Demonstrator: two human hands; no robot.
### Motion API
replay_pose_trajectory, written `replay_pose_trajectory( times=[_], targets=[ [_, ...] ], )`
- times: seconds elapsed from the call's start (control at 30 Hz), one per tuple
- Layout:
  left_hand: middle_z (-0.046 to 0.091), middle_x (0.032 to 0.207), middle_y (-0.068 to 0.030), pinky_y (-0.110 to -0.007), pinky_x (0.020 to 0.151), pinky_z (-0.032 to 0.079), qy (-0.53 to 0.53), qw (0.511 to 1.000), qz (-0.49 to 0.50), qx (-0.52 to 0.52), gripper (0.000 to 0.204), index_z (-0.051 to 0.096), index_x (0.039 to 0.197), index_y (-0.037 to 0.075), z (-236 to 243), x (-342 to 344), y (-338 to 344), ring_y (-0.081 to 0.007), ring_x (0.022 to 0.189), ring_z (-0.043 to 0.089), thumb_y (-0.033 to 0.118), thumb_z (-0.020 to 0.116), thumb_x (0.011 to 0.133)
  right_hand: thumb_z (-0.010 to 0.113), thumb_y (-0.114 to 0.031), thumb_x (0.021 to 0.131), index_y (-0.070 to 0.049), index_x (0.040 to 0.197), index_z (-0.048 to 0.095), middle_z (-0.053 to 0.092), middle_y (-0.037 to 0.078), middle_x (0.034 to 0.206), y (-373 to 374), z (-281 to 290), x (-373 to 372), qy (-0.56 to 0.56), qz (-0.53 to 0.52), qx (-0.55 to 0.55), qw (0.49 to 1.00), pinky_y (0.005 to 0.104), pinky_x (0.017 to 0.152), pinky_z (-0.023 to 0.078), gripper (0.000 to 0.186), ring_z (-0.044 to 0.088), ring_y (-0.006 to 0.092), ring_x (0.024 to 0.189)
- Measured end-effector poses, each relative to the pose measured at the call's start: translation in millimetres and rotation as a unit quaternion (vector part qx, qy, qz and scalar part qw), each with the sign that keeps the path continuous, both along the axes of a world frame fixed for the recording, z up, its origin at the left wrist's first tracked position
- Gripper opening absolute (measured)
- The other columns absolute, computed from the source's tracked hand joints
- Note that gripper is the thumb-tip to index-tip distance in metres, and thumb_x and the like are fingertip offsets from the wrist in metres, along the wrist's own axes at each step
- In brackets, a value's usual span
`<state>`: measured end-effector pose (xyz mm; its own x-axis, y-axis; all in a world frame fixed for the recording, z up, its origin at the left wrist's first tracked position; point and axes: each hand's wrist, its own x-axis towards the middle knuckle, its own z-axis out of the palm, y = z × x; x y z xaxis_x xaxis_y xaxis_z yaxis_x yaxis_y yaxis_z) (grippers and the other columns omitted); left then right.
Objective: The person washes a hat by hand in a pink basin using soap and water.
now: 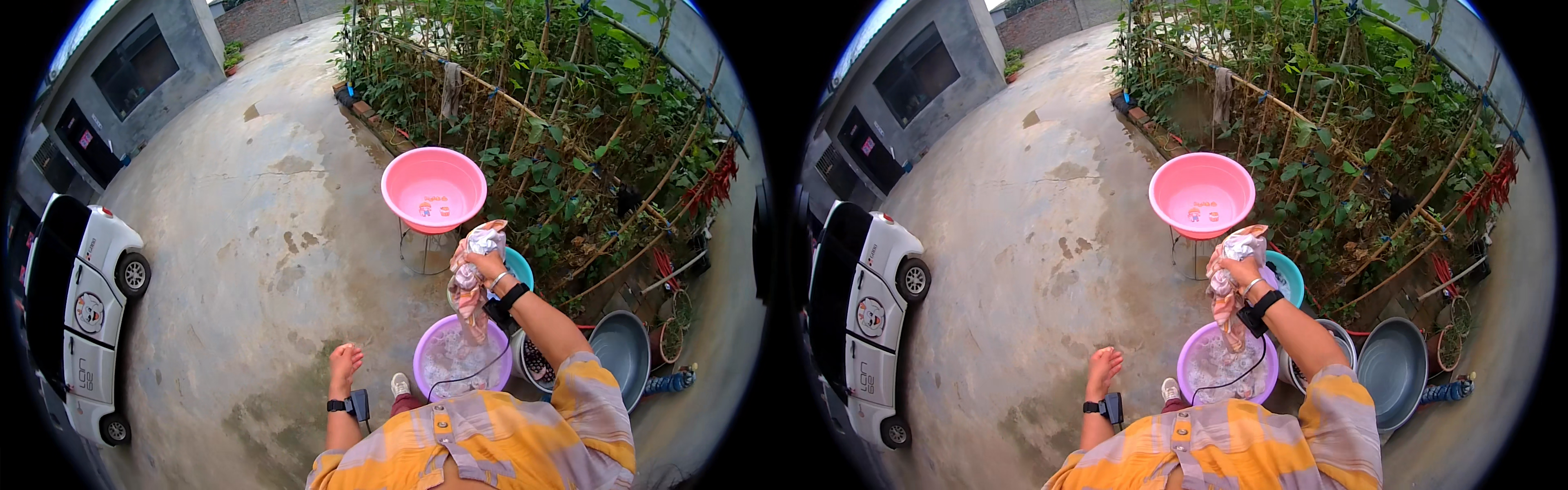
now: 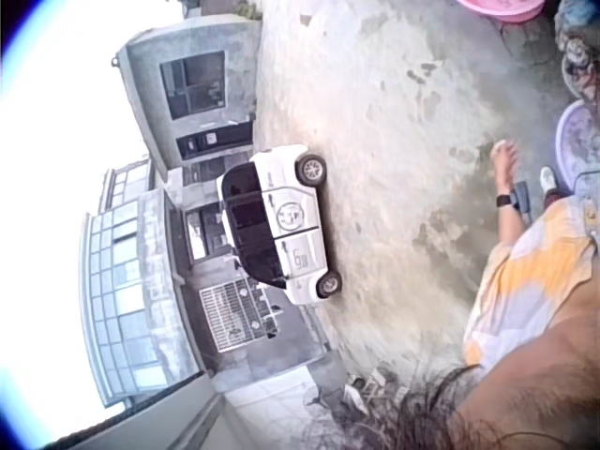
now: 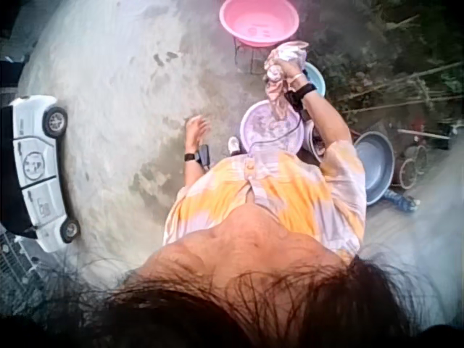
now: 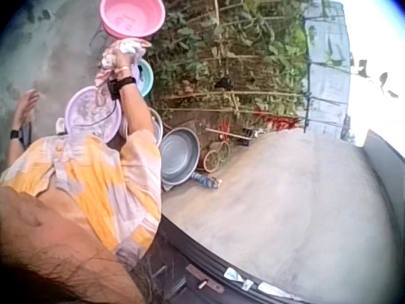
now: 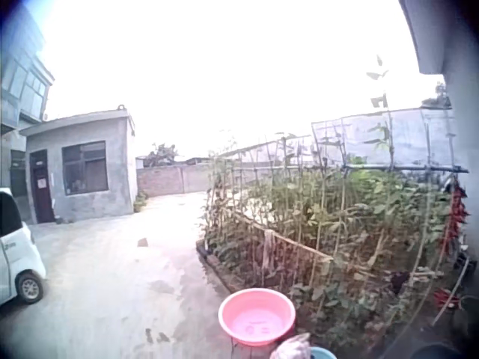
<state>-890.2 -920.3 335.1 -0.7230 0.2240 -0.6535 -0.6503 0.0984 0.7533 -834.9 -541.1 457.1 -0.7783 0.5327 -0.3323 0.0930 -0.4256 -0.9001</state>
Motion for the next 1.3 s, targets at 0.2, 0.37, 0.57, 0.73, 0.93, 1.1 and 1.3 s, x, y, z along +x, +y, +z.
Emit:
replay_pose_trajectory(
  times=[0.2,0.37,0.57,0.73,0.93,1.1,1.3],
  targets=[
    [0.060,0.082,-0.0053,-0.023,0.056,0.047,-0.007,0.997,0.071,0.020,0.015,0.054,0.095,0.007,-26.7,-66.6,-65.5,-0.0125,0.068,0.058,0.019,0.050,0.086,0.067,-0.017,0.073,0.002,0.104,0.051,0.058,0.008,0.096,79.2,35.4,-142.4,0.115,-0.061,0.133,0.983,0.0308,0.068,0.048,0.040,0.059,0.0171,0.082],
    [0.060,0.081,-0.0055,-0.023,0.055,0.047,-0.028,0.996,0.082,0.003,0.015,0.054,0.094,0.006,-33.3,-97.4,-88.0,-0.0124,0.067,0.058,0.018,0.051,0.086,0.064,-0.020,0.075,-0.002,0.121,0.039,0.046,0.011,0.117,68.0,14.2,-172.6,-0.086,-0.001,0.221,0.972,0.0388,0.076,0.047,0.056,0.048,0.0224,0.104],
    [0.061,0.081,-0.0054,-0.022,0.056,0.047,-0.048,0.998,0.027,-0.006,0.015,0.055,0.093,0.006,-40.9,-122.8,-63.9,-0.0115,0.068,0.058,0.019,0.052,0.085,0.057,-0.015,0.083,0.002,0.125,0.037,0.053,0.013,0.106,-1.2,-46.5,-109.3,-0.071,0.004,0.043,0.997,0.0295,0.067,0.050,0.050,0.059,0.0197,0.085],
    [0.061,0.081,-0.0047,-0.021,0.054,0.047,-0.035,0.998,-0.048,-0.008,0.016,0.055,0.092,0.006,-60.9,-139.7,-12.8,-0.0101,0.066,0.058,0.020,0.053,0.085,0.056,-0.018,0.084,-0.001,0.112,0.048,0.059,0.012,0.096,-42.7,-84.2,52.0,-0.170,-0.035,-0.033,0.984,0.0280,0.061,0.051,0.034,0.061,0.0168,0.077],
    [0.060,0.081,-0.0041,-0.023,0.059,0.047,-0.006,0.990,-0.137,-0.018,0.014,0.054,0.092,0.008,-69.5,-120.4,81.7,-0.0102,0.069,0.057,0.020,0.052,0.086,0.055,-0.019,0.084,-0.004,0.107,0.049,0.059,0.010,0.086,-68.1,-95.7,281.2,-0.307,-0.223,-0.144,0.914,0.0281,0.056,0.051,0.028,0.062,0.0179,0.070],
    [0.058,0.086,-0.0054,-0.024,0.062,0.048,-0.012,0.983,-0.179,-0.023,0.016,0.054,0.094,0.006,-82.7,-45.4,179.5,-0.0127,0.071,0.057,0.020,0.053,0.085,0.056,-0.017,0.083,-0.003,0.104,0.051,0.058,0.009,0.081,-61.6,-154.9,388.9,-0.347,-0.273,-0.195,0.876,0.0267,0.050,0.050,0.026,0.062,0.0174,0.063],
    [0.052,0.098,-0.0078,-0.029,0.071,0.049,-0.126,0.972,-0.199,-0.004,0.026,0.048,0.104,0.003,-168.7,74.3,270.6,-0.0203,0.083,0.055,0.018,0.055,0.084,0.059,-0.012,0.078,-0.001,0.112,0.049,0.060,0.010,0.083,-12.0,-285.1,357.4,-0.391,-0.123,-0.156,0.899,0.0231,0.047,0.050,0.037,0.060,0.0136,0.059]
  ],
)
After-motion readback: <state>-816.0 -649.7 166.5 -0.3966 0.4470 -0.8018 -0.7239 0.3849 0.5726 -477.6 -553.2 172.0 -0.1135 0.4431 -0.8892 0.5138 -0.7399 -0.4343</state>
